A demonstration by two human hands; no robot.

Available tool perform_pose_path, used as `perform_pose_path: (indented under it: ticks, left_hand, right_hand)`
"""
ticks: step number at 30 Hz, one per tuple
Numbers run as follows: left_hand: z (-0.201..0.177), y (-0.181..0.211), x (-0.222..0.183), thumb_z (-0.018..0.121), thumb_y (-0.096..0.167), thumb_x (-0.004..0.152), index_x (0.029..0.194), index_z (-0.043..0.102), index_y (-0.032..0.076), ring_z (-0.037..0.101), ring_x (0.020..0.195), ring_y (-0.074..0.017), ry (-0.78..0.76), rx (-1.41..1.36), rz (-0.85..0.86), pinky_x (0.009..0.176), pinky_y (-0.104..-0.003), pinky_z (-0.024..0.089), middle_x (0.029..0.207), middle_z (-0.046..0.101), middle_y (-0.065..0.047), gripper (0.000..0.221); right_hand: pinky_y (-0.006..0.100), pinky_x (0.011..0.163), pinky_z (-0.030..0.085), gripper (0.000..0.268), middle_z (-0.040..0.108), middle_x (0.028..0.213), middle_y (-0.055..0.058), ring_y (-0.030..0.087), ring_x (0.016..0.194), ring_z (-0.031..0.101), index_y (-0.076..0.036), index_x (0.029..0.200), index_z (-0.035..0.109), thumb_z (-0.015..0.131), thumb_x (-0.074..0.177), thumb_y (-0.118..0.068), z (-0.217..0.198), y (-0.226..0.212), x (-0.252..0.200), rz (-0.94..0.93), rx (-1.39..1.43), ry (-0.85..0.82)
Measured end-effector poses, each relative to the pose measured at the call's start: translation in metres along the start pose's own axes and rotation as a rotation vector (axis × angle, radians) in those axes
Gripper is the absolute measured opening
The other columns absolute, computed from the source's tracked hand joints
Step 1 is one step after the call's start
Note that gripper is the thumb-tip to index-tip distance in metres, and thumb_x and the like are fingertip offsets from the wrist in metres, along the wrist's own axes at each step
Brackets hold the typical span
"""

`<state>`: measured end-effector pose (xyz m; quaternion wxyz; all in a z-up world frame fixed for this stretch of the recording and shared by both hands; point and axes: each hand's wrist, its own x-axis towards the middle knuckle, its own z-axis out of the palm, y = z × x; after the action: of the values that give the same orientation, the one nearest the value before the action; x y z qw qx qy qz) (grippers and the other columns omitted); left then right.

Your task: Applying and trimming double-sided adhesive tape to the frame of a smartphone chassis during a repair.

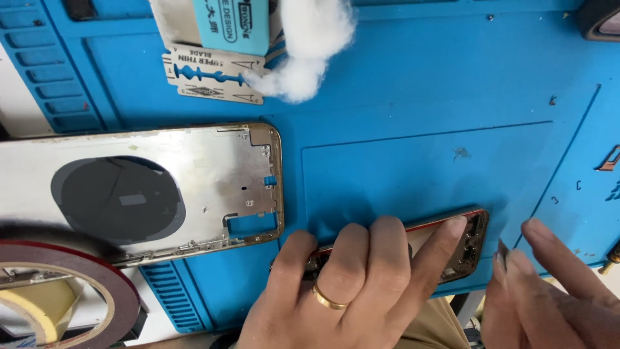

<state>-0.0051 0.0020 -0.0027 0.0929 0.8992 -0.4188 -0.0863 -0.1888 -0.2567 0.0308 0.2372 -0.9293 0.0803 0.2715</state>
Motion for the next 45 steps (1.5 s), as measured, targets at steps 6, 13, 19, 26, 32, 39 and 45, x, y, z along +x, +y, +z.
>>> perform_pose_path:
  ticks: [6,13,19,26,32,39,45]
  left_hand:
    - [-0.015,-0.003,0.005,0.073,0.067,0.109,0.144,0.059,0.036,0.058,0.099,-0.0178,0.005,-0.1,-0.023,0.082,-0.042,0.053,0.116,0.062,0.004,0.049]
    - [-0.029,0.018,0.021,0.078,0.031,0.113,0.119,0.078,0.019,0.067,0.104,-0.0217,0.122,-0.244,-0.045,0.09,-0.049,0.053,0.115,0.069,-0.001,0.014]
    - [-0.016,0.027,0.025,0.077,0.048,0.113,0.133,0.073,0.028,0.064,0.106,-0.0171,0.12,0.065,0.074,0.09,-0.042,0.057,0.124,0.065,0.001,0.029]
    - [-0.012,0.03,0.027,0.079,0.042,0.112,0.136,0.072,0.028,0.065,0.101,-0.0192,0.113,0.132,0.12,0.083,-0.041,0.057,0.123,0.068,-0.002,0.029]
    - [-0.012,0.035,0.03,0.077,0.046,0.111,0.136,0.072,0.028,0.065,0.099,-0.02,0.102,0.159,0.117,0.08,-0.041,0.058,0.122,0.068,-0.001,0.031]
    - [-0.019,0.039,0.029,0.083,0.036,0.108,0.13,0.073,0.026,0.069,0.103,-0.0203,0.086,0.147,0.129,0.08,-0.043,0.059,0.125,0.07,-0.003,0.026]
    - [-0.032,0.044,0.009,0.08,0.039,0.101,0.107,0.074,0.028,0.068,0.106,-0.0202,0.135,-0.026,0.074,0.087,-0.044,0.06,0.117,0.071,0.001,0.014]
  right_hand:
    - [0.045,0.119,0.055,0.082,0.048,0.159,-0.003,0.024,0.146,0.054,-0.023,0.151,0.046,0.071,0.074,-0.021,0.004,0.001,-0.017,0.35,0.372,-0.144]
    - [0.065,0.117,0.066,0.054,0.062,0.141,0.027,0.056,0.137,0.068,-0.009,0.147,0.053,0.078,0.099,-0.007,0.021,-0.013,0.012,-0.174,-0.086,0.346]
    - [0.061,0.093,0.068,0.06,0.068,0.112,0.026,0.051,0.112,0.073,0.0,0.147,0.053,0.082,0.095,-0.006,-0.003,0.003,0.033,-0.349,-0.163,0.309]
    - [0.045,0.084,0.064,0.044,0.064,0.11,0.025,0.044,0.104,0.075,0.008,0.131,0.07,0.094,0.094,0.009,-0.005,-0.002,0.043,-0.327,-0.07,0.429]
    - [0.044,0.085,0.06,0.045,0.071,0.1,0.012,0.03,0.092,0.07,-0.002,0.136,0.07,0.09,0.096,-0.002,-0.008,-0.002,0.045,-0.288,-0.125,0.383]
    - [0.04,0.075,0.057,0.045,0.072,0.093,0.008,0.027,0.082,0.066,-0.005,0.134,0.073,0.095,0.095,-0.005,-0.007,0.0,0.049,-0.282,-0.118,0.418]
    - [0.039,0.074,0.058,0.045,0.072,0.094,0.008,0.027,0.08,0.064,-0.005,0.131,0.074,0.097,0.093,-0.002,-0.009,0.001,0.051,-0.28,-0.091,0.422]
